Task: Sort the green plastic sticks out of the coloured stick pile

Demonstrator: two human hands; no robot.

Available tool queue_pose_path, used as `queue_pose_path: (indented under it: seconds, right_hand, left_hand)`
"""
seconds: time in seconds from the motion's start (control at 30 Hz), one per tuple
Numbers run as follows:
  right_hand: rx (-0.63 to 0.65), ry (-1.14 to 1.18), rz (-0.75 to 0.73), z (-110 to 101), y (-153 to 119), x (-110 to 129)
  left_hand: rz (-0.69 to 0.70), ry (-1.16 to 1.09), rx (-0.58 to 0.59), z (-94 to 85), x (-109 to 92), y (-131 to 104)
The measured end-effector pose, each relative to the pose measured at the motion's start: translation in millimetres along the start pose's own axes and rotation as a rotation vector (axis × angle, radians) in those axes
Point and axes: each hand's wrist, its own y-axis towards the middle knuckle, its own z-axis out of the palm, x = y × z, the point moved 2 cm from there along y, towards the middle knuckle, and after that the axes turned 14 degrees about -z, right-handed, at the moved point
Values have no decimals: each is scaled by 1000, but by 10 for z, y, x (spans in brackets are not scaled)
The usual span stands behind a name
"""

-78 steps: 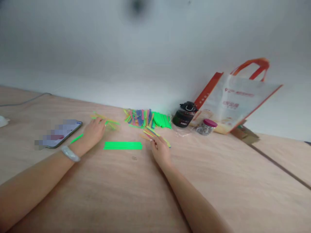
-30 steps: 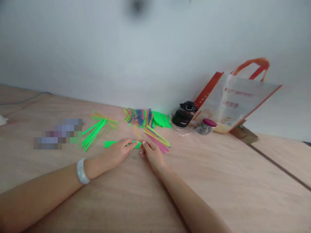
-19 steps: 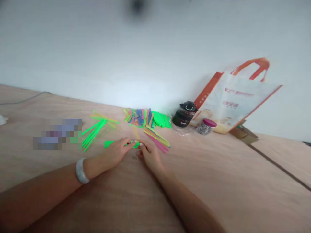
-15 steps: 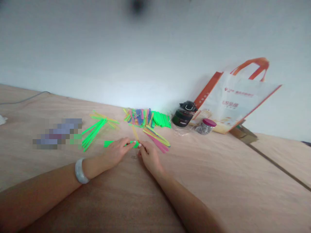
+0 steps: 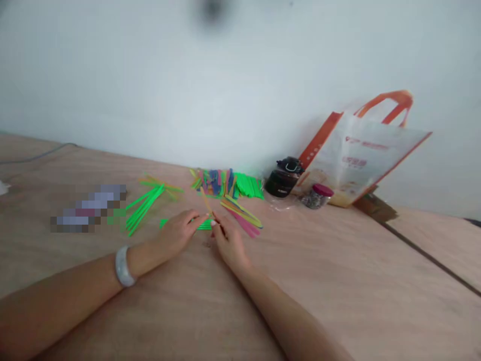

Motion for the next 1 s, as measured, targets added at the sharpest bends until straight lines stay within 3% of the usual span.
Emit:
queue_pose_path:
  seconds: [0.1, 0.23, 0.33, 0.43, 0.53, 0.77, 1.0]
  right_hand:
    - [-43, -65, -11, -41, 10, -70]
    - [-4, -153, -63, -94, 34, -113]
    - [39, -178, -93, -82, 37, -103]
    - [75, -185, -112, -56, 27, -94]
    - [73, -207, -131, -63, 25, -111]
    - [3, -291, -94, -218, 77, -233]
    - [-70, -500, -27, -493, 116, -556]
  left_hand:
    - [-116, 65, -42, -133, 176, 103]
    - [-339, 186, -96, -269, 627, 246]
    - [-483, 219, -122, -297, 947, 293]
    - [-551, 271, -77, -270, 1130, 283]
    - [-562, 297, -20, -228, 1190, 258]
    - [-569, 315, -14, -224, 1170, 252]
    - [-490, 261, -101, -260, 990, 276]
